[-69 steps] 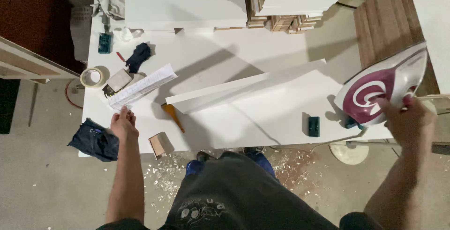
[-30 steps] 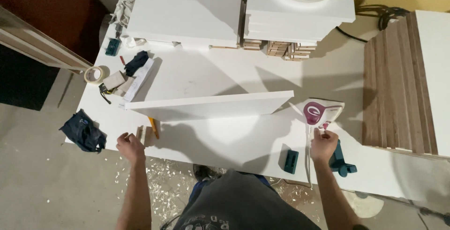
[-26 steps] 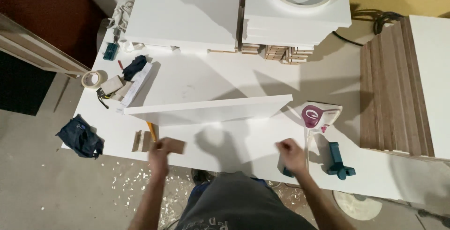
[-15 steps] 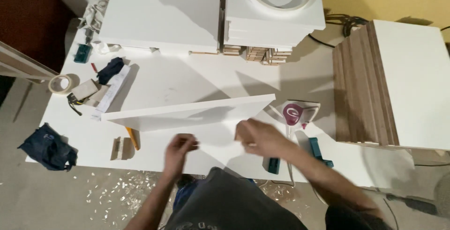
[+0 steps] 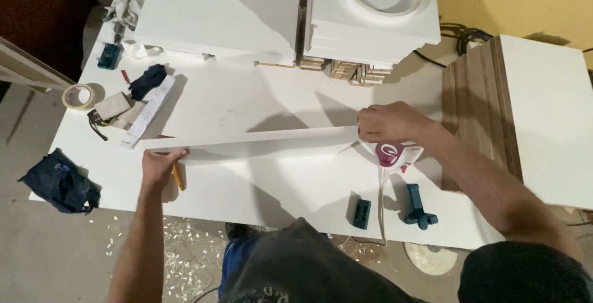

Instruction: Apply and trim edge banding on a white wooden board using an iron, utility knife, and sanding block

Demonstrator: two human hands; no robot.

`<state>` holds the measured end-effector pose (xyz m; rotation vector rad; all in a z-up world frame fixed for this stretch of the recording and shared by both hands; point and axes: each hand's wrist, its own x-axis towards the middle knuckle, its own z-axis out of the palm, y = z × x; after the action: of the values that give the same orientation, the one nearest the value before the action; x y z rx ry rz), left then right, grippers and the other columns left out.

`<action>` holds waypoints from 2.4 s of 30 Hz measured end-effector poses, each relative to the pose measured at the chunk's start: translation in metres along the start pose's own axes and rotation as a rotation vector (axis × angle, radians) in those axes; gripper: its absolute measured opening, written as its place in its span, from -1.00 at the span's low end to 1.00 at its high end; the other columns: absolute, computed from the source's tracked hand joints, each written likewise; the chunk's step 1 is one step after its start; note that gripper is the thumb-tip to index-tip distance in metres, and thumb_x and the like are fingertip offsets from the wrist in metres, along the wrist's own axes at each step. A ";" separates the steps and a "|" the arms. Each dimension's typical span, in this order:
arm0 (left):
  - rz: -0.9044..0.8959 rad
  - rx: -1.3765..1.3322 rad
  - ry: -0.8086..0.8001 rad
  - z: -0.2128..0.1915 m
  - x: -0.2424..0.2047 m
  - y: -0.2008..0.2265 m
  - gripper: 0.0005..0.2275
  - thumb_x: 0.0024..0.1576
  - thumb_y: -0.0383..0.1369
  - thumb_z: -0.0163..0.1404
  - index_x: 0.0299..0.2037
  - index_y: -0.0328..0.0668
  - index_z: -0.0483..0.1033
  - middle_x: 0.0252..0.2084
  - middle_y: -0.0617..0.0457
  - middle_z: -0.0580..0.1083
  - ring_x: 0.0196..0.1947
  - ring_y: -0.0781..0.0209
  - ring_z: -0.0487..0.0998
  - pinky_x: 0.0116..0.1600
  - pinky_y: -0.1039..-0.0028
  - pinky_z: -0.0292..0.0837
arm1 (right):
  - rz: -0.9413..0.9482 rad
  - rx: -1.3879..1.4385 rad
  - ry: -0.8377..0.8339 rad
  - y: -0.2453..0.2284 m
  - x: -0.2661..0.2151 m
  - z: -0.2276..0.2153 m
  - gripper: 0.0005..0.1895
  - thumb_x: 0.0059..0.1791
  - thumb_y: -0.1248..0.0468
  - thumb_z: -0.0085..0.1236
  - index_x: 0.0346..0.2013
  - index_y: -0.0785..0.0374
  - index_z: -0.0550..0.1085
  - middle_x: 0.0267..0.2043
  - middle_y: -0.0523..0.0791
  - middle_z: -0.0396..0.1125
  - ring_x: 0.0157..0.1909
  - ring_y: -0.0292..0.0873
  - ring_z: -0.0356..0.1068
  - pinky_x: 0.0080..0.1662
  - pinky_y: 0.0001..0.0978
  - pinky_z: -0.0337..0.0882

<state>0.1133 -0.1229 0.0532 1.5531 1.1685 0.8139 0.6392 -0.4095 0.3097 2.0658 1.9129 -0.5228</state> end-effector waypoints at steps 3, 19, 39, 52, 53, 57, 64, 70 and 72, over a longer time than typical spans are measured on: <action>0.038 -0.014 -0.024 0.002 0.006 -0.004 -0.54 -0.17 -0.26 0.49 -0.13 -0.17 0.58 -0.29 -0.06 0.52 -0.29 0.14 0.43 -0.17 0.31 0.34 | -0.054 -0.110 0.014 -0.009 0.024 0.010 -0.37 -0.09 -0.42 -0.07 0.04 -0.13 0.26 -0.09 -0.20 0.41 -0.10 0.02 0.54 0.04 -0.08 0.54; -0.024 -0.122 -0.096 0.007 -0.003 0.059 -0.54 -0.27 -0.23 0.53 -0.30 -0.21 0.54 -0.42 -0.08 0.52 -0.38 0.09 0.46 -0.24 0.40 0.33 | -0.191 -0.126 -0.157 -0.277 0.167 -0.069 -0.31 -0.05 -0.35 -0.15 0.17 -0.02 0.38 -0.02 -0.11 0.44 -0.01 0.08 0.52 0.06 -0.02 0.44; 0.029 -0.128 -0.151 0.007 0.004 0.061 -0.56 -0.29 -0.24 0.53 -0.40 -0.23 0.51 -0.54 -0.06 0.48 -0.49 0.12 0.42 -0.35 0.40 0.25 | -0.264 -0.048 -0.099 -0.329 0.194 -0.072 -0.35 -0.02 -0.28 -0.12 0.20 0.02 0.32 0.01 0.00 0.42 0.02 0.24 0.49 0.05 0.16 0.43; -0.009 -0.083 -0.112 0.008 -0.010 0.069 -0.57 -0.22 -0.25 0.49 -0.26 -0.18 0.52 -0.45 0.00 0.45 -0.42 0.19 0.35 -0.33 0.43 0.19 | 0.027 -0.119 -0.159 -0.087 0.063 -0.018 -0.34 -0.07 -0.33 -0.10 0.15 -0.04 0.37 0.08 -0.05 0.45 0.07 0.18 0.49 0.13 0.10 0.44; -0.025 -0.099 -0.093 0.009 -0.015 0.080 -0.58 -0.19 -0.30 0.47 -0.24 -0.22 0.51 -0.42 0.00 0.44 -0.39 0.18 0.34 -0.30 0.42 0.19 | 0.053 -0.085 -0.164 -0.071 0.051 -0.015 -0.34 -0.05 -0.31 -0.10 0.16 0.00 0.36 0.09 -0.01 0.45 0.07 0.21 0.49 0.15 0.13 0.44; -0.037 -0.112 -0.039 0.006 -0.024 0.076 -0.59 -0.18 -0.37 0.45 -0.21 -0.27 0.51 -0.35 -0.03 0.45 -0.33 0.17 0.31 -0.23 0.41 0.20 | 0.171 -0.051 -0.217 -0.043 0.010 -0.030 -0.39 0.00 -0.16 -0.15 0.24 0.04 0.39 0.13 0.01 0.46 0.09 0.27 0.47 0.15 0.18 0.43; 0.131 -0.171 -0.065 0.001 0.014 0.012 -0.58 -0.11 -0.50 0.39 -0.09 -0.35 0.47 -0.26 -0.12 0.44 -0.24 0.07 0.39 -0.02 0.23 0.32 | 0.174 -0.238 -0.061 0.015 -0.034 -0.007 -0.29 -0.08 -0.38 -0.12 0.14 0.01 0.37 -0.07 -0.11 0.50 -0.06 0.07 0.57 0.02 0.02 0.52; 0.177 -0.338 -0.136 -0.008 0.031 -0.044 -0.58 -0.13 -0.47 0.40 -0.13 -0.24 0.43 -0.28 -0.05 0.49 -0.26 0.15 0.52 -0.02 0.40 0.40 | 0.005 -0.253 0.222 0.022 -0.018 0.019 -0.22 -0.15 -0.45 -0.02 -0.02 0.12 0.34 -0.20 -0.08 0.45 -0.14 0.02 0.55 -0.11 -0.07 0.57; 0.143 -0.397 -0.105 -0.007 0.017 -0.019 -0.56 -0.15 -0.51 0.39 -0.12 -0.20 0.42 -0.28 0.05 0.47 -0.28 0.28 0.47 -0.02 0.47 0.37 | 0.073 -0.190 0.002 -0.001 -0.014 -0.002 -0.20 -0.20 -0.46 -0.01 -0.01 0.09 0.31 -0.18 -0.11 0.43 -0.09 0.04 0.53 -0.06 -0.01 0.53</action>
<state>0.1062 -0.1040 0.0359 1.3384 0.7699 0.9800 0.6372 -0.4215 0.3174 2.0052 1.8044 -0.3090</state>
